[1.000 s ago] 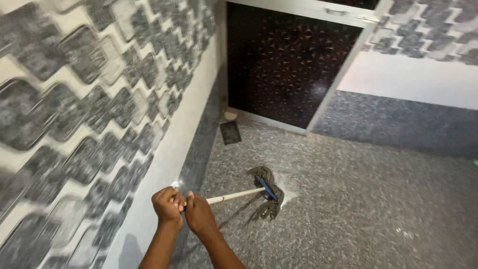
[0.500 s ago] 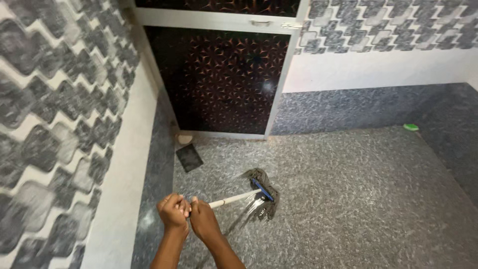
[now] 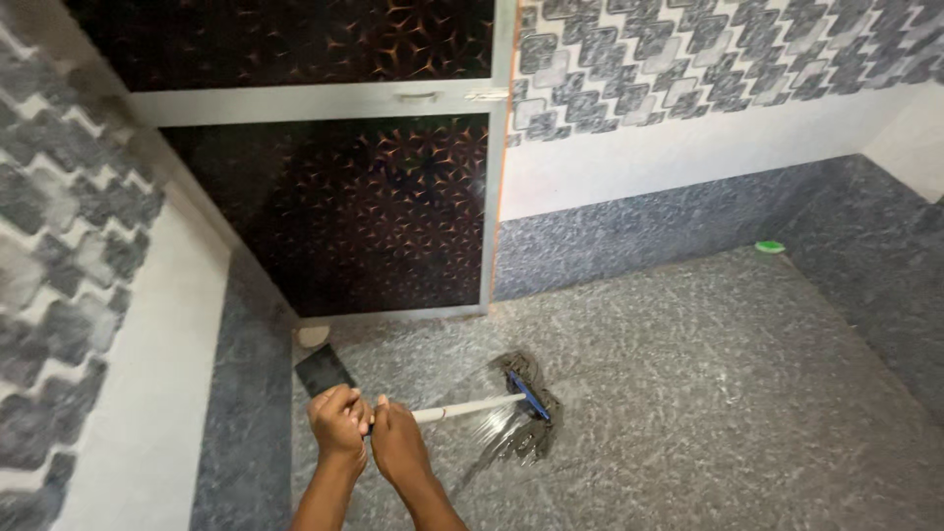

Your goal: The person mops a tiled floor in a bathroom using a string mop and a bucket of water. They repeatedly dip the mop into the bucket and scrub the floor surface in a systematic manner.

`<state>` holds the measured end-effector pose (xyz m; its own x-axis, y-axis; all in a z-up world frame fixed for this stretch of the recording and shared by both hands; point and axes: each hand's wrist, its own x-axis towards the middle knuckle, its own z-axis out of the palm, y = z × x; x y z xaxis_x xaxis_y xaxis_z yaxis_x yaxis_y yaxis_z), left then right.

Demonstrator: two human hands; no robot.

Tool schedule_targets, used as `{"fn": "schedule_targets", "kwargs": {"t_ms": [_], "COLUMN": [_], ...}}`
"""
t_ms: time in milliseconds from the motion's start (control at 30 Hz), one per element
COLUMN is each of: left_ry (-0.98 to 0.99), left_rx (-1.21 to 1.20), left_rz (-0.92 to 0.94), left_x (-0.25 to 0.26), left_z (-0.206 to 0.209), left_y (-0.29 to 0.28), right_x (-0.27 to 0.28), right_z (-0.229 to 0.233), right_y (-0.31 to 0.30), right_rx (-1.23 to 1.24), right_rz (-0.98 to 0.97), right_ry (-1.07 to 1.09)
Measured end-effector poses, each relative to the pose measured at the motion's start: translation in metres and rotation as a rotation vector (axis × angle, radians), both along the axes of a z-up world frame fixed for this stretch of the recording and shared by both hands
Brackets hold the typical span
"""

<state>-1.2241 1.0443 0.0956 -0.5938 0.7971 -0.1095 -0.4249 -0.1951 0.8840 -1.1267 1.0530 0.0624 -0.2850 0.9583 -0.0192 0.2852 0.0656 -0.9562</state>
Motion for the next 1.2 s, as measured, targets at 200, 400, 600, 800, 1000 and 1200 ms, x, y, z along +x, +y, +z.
{"fn": "schedule_targets", "kwargs": {"t_ms": [200,400,600,800,1000,1200], "left_ry": [-0.001,0.016,0.031,-0.005,0.015,0.007], "left_rx": [-0.008,-0.036,0.013,0.005,0.007,-0.018], "left_rz": [-0.081,-0.152,-0.249,-0.369,-0.478,-0.603], "left_x": [0.041,0.092,0.137,0.18,0.24,0.302], "left_z": [0.001,0.008,0.001,-0.006,-0.001,-0.009], "left_y": [0.072,0.137,0.221,0.329,0.426,0.492], "right_x": [0.045,0.09,0.133,0.169,0.228,0.292], "right_z": [0.004,0.011,-0.003,-0.044,-0.024,0.013], "right_y": [0.064,0.125,0.201,0.307,0.386,0.431], "right_rx": [-0.005,-0.052,-0.036,0.1,-0.019,-0.199], "right_rz": [-0.035,-0.128,-0.226,-0.341,-0.5,-0.584], "right_ry": [0.025,0.011,0.025,-0.006,0.007,0.084]}}
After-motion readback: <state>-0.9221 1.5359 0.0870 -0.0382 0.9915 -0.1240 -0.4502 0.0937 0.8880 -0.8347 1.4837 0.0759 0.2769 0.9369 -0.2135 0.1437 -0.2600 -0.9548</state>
